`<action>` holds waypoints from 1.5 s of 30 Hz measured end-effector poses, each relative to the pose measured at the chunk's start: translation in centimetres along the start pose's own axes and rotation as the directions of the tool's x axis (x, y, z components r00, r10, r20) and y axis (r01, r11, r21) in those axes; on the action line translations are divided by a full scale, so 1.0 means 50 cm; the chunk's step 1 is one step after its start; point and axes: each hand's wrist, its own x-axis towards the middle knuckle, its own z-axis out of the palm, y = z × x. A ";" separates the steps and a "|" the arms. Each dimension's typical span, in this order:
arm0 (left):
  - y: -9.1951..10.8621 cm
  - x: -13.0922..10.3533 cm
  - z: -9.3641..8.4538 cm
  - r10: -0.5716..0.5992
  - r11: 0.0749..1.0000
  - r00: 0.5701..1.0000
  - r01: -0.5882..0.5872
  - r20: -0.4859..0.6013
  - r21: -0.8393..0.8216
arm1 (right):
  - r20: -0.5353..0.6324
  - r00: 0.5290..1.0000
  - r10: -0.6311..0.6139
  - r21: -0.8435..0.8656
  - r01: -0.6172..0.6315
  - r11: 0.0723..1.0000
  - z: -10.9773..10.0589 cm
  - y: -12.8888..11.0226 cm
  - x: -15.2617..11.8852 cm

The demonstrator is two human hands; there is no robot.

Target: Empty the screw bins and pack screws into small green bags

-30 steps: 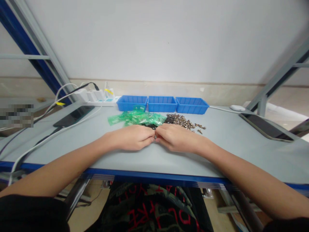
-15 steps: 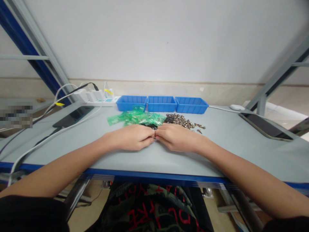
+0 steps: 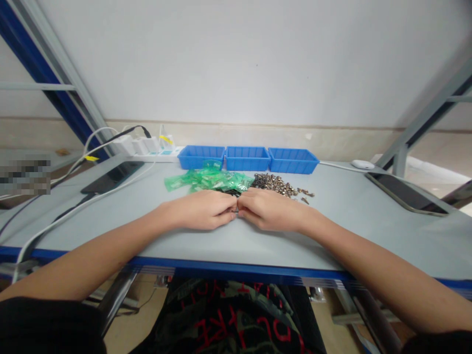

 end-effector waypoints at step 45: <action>0.000 0.000 -0.003 -0.003 1.000 0.999 0.004 0.039 -0.018 | -0.011 1.000 -0.023 -0.021 0.023 1.000 0.001 0.000 -0.001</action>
